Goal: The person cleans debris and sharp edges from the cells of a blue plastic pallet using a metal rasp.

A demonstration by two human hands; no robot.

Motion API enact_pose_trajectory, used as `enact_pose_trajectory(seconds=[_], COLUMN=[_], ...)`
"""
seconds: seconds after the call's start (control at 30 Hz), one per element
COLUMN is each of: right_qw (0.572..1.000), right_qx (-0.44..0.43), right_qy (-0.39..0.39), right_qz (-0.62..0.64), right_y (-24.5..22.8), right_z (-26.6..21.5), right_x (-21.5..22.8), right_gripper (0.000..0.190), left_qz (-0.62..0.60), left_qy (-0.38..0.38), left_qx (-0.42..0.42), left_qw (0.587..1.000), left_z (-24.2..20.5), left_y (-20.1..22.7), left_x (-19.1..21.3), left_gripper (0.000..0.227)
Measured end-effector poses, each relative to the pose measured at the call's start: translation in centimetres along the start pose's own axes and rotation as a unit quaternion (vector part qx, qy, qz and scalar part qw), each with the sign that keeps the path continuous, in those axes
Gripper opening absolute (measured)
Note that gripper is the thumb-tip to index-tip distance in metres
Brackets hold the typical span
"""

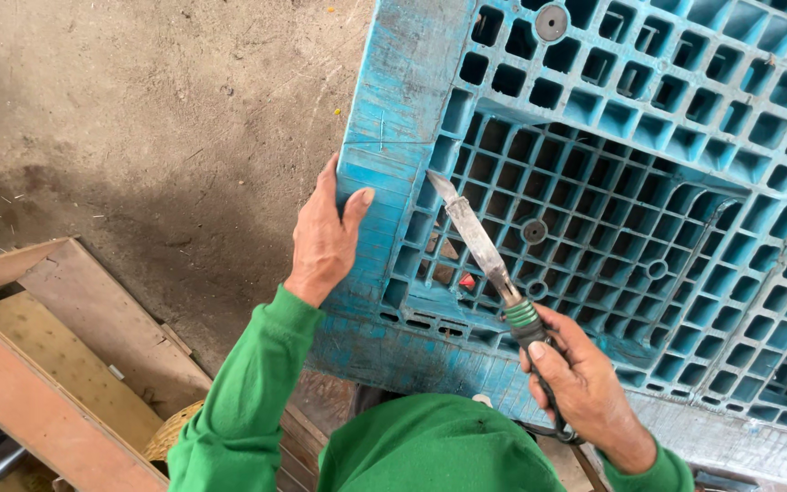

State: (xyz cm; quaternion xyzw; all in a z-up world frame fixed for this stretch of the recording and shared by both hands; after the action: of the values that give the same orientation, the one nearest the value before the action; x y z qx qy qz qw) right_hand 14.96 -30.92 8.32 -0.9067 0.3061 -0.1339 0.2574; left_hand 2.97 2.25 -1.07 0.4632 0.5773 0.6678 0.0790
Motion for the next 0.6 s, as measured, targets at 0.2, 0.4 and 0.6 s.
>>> enact_pose_trajectory(seconds=[0.2,0.4,0.6], right_qw=[0.992,0.949,0.911], right_qx=[-0.024,-0.001,-0.037], right_qy=[0.002,0.038,0.039], right_qz=[-0.12,-0.313,-0.409], right_y=[-3.8,-8.4,-9.9], right_z=[0.7,0.4,1.0], right_x=[1.4,2.0,2.8], right_gripper=[0.064,0.066,0.065], left_qz=[0.004,-0.059,-0.091], left_qy=[0.016,0.006,0.012], left_qx=[-0.031,-0.006,-0.012], left_qw=[0.999,0.998,0.996], left_z=[2.2,2.6,2.7], left_y=[1.2,1.4,0.9], left_x=[-0.5,0.0,-0.1], left_gripper=[0.068,0.059,0.054])
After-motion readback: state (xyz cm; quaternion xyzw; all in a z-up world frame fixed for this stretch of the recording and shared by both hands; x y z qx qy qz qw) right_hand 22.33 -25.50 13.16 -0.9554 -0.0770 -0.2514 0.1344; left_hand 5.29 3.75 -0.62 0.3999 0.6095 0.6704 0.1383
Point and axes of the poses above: each hand's wrist, its own z-axis towards the middle knuckle, its own x-axis out of the back of the hand, y = z × x, the point moved 2 cm from there along z, towards the middle knuckle, and after that the axes turned 5 degrees about -x, right-handed, at the moved point
